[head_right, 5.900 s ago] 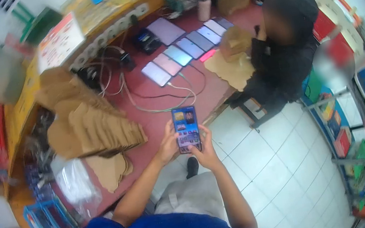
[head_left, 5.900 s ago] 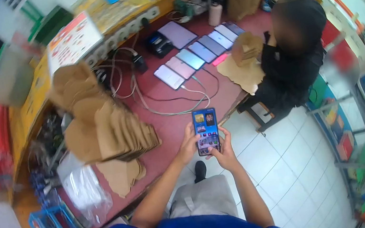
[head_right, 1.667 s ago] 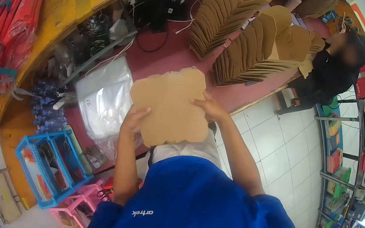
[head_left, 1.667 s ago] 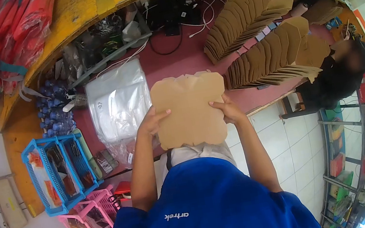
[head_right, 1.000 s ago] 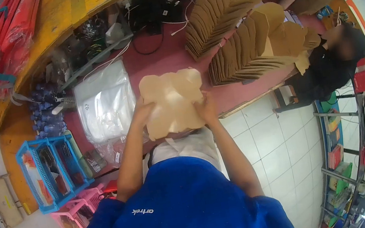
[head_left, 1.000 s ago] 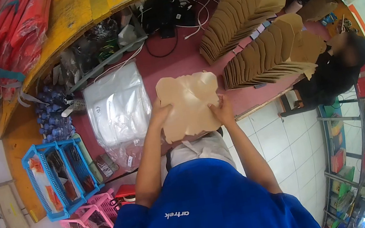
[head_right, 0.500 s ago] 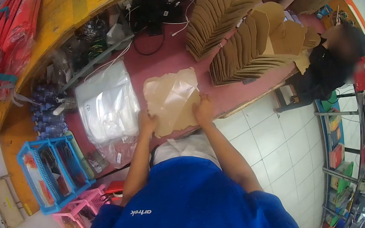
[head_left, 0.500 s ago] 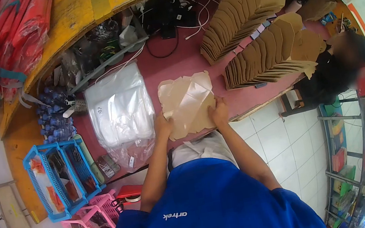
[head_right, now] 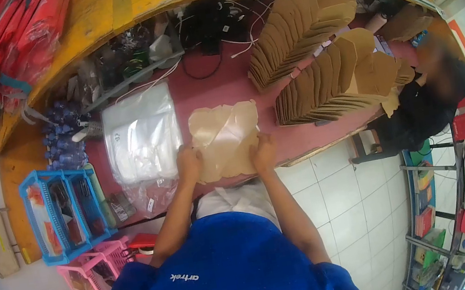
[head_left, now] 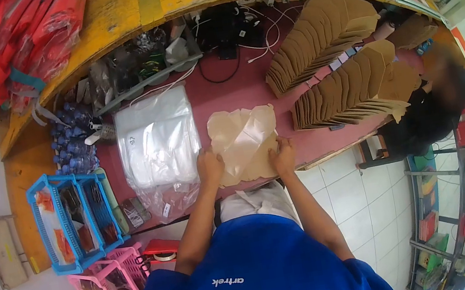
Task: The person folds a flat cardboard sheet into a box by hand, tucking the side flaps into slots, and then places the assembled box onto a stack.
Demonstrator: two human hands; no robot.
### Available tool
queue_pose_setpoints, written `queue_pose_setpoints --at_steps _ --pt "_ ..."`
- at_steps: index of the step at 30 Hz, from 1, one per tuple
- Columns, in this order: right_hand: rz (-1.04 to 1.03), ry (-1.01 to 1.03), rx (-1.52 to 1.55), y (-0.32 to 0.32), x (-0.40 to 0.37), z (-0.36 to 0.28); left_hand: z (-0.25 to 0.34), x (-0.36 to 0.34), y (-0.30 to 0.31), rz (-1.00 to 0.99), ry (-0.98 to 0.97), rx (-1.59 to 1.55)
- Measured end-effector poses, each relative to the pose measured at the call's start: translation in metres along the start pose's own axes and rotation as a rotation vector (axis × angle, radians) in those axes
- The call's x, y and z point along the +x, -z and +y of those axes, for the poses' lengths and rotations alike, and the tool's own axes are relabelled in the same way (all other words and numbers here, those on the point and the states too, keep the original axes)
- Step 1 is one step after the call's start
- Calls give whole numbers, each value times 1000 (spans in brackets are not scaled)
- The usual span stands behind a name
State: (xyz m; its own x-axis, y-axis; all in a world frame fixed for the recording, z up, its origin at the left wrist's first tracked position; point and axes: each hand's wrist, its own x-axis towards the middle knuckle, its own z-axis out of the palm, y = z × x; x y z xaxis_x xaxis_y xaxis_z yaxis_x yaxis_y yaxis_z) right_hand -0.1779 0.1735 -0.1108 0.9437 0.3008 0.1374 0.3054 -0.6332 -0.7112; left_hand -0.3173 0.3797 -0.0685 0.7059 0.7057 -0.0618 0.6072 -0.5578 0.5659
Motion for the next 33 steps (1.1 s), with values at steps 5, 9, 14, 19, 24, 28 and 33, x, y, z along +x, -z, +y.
queue_pose_setpoints --at_steps 5,9,14,19,24,28,33 --pt "-56 -79 184 11 0 -15 -25 12 -20 33 3 -156" --pt "-85 -37 586 18 -2 -30 -22 15 -14 -114 149 -429" --pt "-197 -326 828 71 -16 -36 17 2 48 -400 336 -1037" --pt "-325 -409 902 99 -28 -35 17 -3 55 -526 255 -1272" --pt "-344 -409 995 125 -42 -72 21 -8 50 -337 277 -1382" --pt "-62 -273 918 108 -26 -67 10 -23 40 -444 217 -1495" --pt "79 -166 1040 135 -4 -100 18 -31 122 -595 168 -2092"
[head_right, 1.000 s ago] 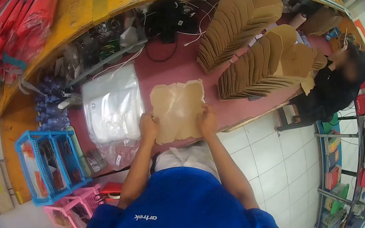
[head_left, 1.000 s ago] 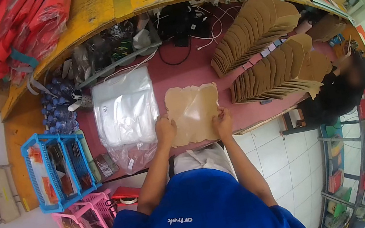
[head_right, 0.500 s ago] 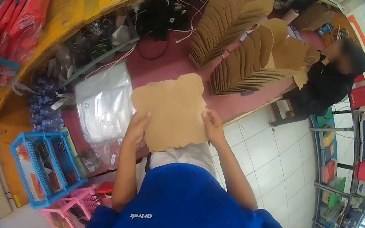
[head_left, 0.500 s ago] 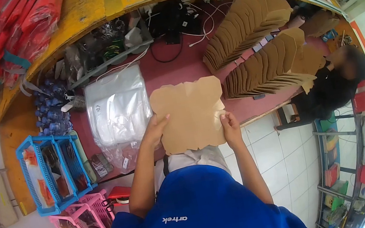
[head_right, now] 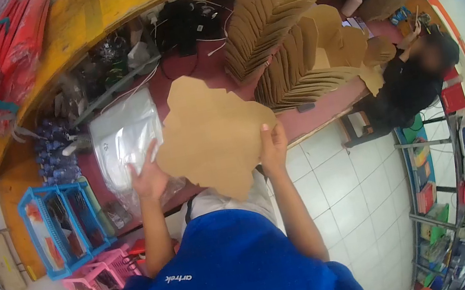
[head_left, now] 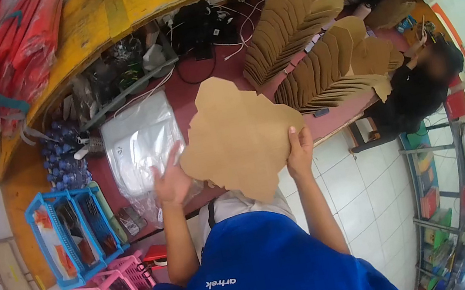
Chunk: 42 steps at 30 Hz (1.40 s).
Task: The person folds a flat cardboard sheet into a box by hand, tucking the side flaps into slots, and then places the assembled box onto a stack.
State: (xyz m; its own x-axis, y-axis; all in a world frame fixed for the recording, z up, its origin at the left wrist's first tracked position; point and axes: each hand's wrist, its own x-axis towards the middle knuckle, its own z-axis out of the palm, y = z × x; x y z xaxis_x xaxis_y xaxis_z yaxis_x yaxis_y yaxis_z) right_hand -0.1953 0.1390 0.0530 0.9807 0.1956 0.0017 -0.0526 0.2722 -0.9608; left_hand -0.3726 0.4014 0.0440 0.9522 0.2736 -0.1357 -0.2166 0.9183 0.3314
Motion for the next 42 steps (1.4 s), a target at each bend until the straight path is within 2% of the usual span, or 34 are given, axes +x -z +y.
queue_pose_setpoints --at_steps 2,3,5,8,12,14,15,17,18,19,20,21,22,23,25,26,27,29,30,32,35,39,41,42 --pt "-59 -1 -7 -1 3 -20 18 -1 -9 -56 -12 201" --pt "-46 3 -3 3 7 -17 20 5 -12 -62 0 206" --pt "-201 31 -76 10 13 -11 18 17 -17 -12 82 693" --pt "-256 51 -114 1 15 -26 -1 29 -48 -71 20 879" --pt "-234 168 -317 16 8 -33 -30 46 -43 16 16 821" --pt "-216 9 -226 25 -3 -41 -46 46 -39 109 -40 903" --pt "-201 9 -225 31 -5 -42 -51 45 -42 100 -28 907" --pt "-223 58 -479 40 -9 -43 -58 39 -48 144 -731 1967" --pt "-215 56 -478 39 -11 -49 -58 32 -62 216 -722 1919" --pt "-272 233 -541 31 -14 -60 -57 27 -74 213 -717 1923" --pt "-334 407 -598 22 -20 -70 -56 19 -83 151 -389 1466" --pt "-343 397 -589 8 -29 -79 -55 11 -89 102 -92 992" --pt "-454 478 -719 -9 -39 -88 -54 4 -94 -111 6 683" --pt "-565 568 -844 -20 -43 -94 -58 -1 -103 -96 -7 693" --pt "-628 611 -849 -31 -44 -98 -66 -11 -121 -94 -162 351" --pt "-677 654 -877 -34 -44 -98 -63 -12 -103 -126 -167 455" --pt "-688 662 -867 -36 -41 -96 -61 -13 -110 -121 -182 460" --pt "-726 713 -888 -36 -36 -91 -59 -12 -131 174 1 726" --pt "-736 719 -882 -36 -35 -90 -59 -11 -125 179 -11 726" --pt "-682 532 -709 -33 -32 -87 -57 -9 -103 175 49 378" --pt "-663 496 -635 -15 -21 -80 -56 -10 -90 211 48 194" --pt "-707 400 -490 -12 -21 -79 -63 -9 -81 187 85 138" --pt "-756 266 -446 -14 -24 -84 -68 -5 -72 68 86 16" --pt "-760 265 -445 -15 -24 -85 -69 -3 -72 71 83 15"
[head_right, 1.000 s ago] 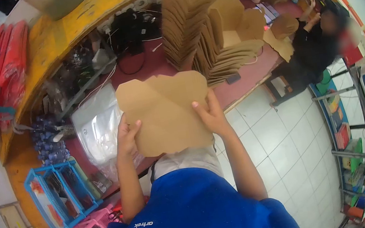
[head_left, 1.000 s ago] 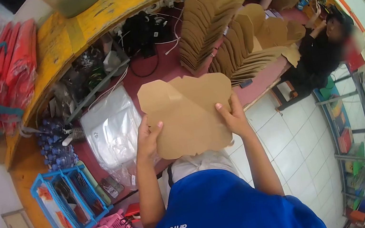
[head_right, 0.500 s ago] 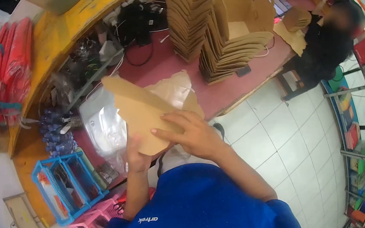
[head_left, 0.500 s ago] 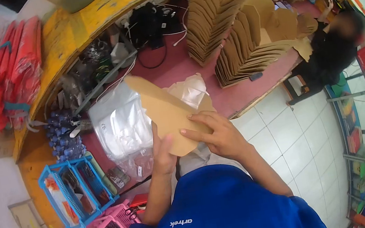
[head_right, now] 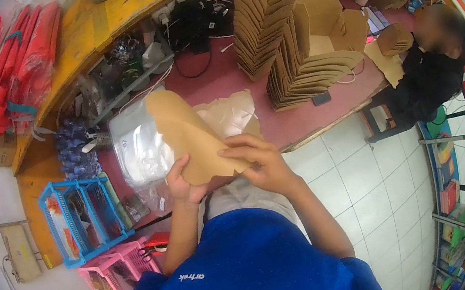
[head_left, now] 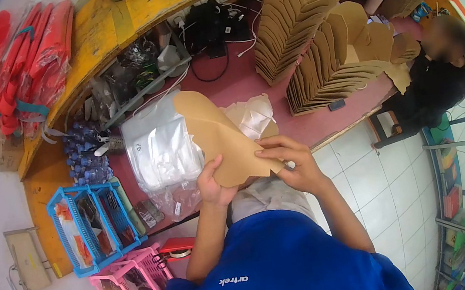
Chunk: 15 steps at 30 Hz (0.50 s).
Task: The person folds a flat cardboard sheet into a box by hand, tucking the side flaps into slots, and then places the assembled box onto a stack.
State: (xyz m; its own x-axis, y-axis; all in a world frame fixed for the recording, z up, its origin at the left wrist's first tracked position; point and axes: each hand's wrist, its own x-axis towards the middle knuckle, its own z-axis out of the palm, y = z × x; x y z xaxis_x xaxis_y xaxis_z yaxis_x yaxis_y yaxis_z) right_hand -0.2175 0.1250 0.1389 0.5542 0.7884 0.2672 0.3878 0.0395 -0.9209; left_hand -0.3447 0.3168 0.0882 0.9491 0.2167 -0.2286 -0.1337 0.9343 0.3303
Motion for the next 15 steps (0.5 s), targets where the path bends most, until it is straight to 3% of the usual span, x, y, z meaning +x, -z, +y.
queue_pose_setpoints --at_steps 2,3,6,8,11,15 --pt "23 -139 285 -2 0 -1 -1 3 1 -113 -1 -102" --pt "20 -140 288 0 0 0 0 3 0 -109 -3 -102" --pt "-23 -30 90 10 1 2 5 4 -10 -36 -59 25" --pt "-5 11 -68 13 -4 -2 9 -2 -28 153 -80 417" --pt "-27 -34 -88 15 -8 -8 8 -5 -39 184 -16 424" --pt "-45 -27 -119 11 -13 -2 1 -2 -21 -72 90 122"
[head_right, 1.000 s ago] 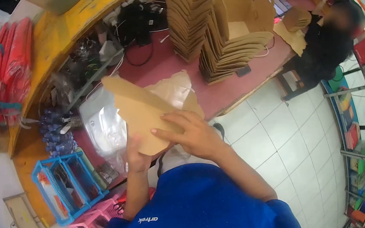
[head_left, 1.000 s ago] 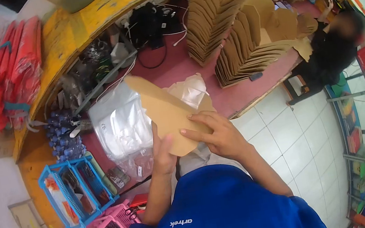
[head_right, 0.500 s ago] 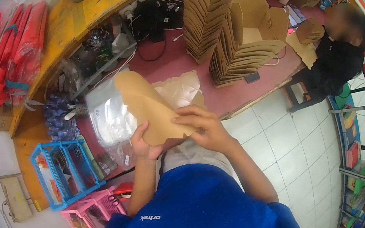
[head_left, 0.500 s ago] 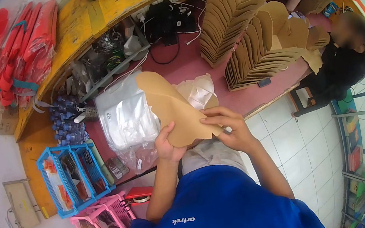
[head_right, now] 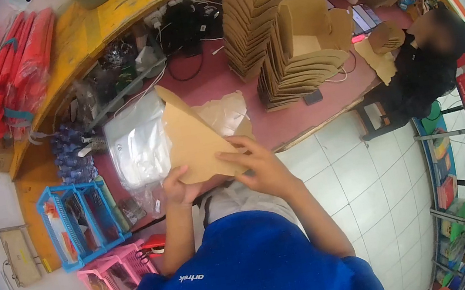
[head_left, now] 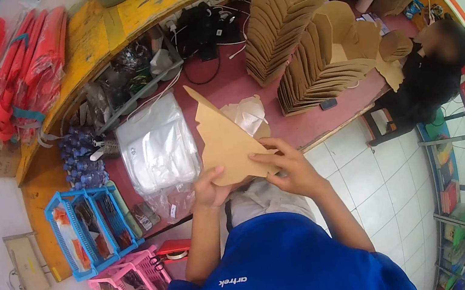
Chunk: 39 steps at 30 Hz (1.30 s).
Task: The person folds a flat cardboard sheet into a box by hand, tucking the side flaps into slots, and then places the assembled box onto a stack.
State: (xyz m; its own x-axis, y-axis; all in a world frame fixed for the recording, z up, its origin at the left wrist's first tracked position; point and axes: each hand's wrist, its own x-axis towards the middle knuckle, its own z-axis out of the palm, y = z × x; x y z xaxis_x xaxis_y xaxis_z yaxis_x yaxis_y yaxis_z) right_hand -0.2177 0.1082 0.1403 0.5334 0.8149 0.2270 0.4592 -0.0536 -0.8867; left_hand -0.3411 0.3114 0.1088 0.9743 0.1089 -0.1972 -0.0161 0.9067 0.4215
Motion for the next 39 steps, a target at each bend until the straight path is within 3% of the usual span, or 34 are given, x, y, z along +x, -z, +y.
queue_pose_setpoints --at_steps 2,3,5,6,8,12,14,18,20,21,23,26,28,30,32,34,36,37,39 --pt "26 3 -17 -5 -3 -1 -17 1 -14 -100 -214 91" --pt "26 1 -18 -7 -4 -4 -25 1 -12 -100 -213 89" --pt "14 28 -63 -9 -5 -7 -40 2 -4 164 -203 421" --pt "6 28 -58 -8 -6 -6 -40 2 -5 172 -206 420" --pt "25 -43 117 -6 -6 2 -39 3 -8 396 -121 360" --pt "-18 -102 238 -3 -14 26 -55 -12 -1 345 -185 344" --pt "-48 -210 450 1 -23 27 -72 -23 -1 309 -119 398" --pt "-100 -255 564 20 -46 24 -105 -34 -30 357 -103 548" --pt "-171 -273 602 30 -60 24 -121 -40 -46 283 -107 1157" --pt "-164 -285 615 32 -67 26 -129 -38 -56 286 -88 1161" --pt "-243 -196 522 38 -80 31 -145 -31 -74 194 -461 1622" --pt "-118 -246 564 34 -100 37 -174 -36 -90 180 -283 1898" --pt "6 -227 515 35 -110 55 -176 -41 -109 157 -332 1849" --pt "180 -670 908 56 -125 69 -175 -41 -111 108 -374 1789" --pt "273 -590 779 69 -136 74 -159 -40 -90 274 -309 1717" --pt "353 -512 655 81 -145 80 -133 -35 -91 514 -560 1738" --pt "298 -480 808 94 -155 89 -113 -19 -82 627 -694 1630" --pt "300 -476 811 98 -155 87 -107 -13 -78 625 -696 1634" --pt "184 -435 805 107 -153 80 -96 -2 -82 270 -452 1282"
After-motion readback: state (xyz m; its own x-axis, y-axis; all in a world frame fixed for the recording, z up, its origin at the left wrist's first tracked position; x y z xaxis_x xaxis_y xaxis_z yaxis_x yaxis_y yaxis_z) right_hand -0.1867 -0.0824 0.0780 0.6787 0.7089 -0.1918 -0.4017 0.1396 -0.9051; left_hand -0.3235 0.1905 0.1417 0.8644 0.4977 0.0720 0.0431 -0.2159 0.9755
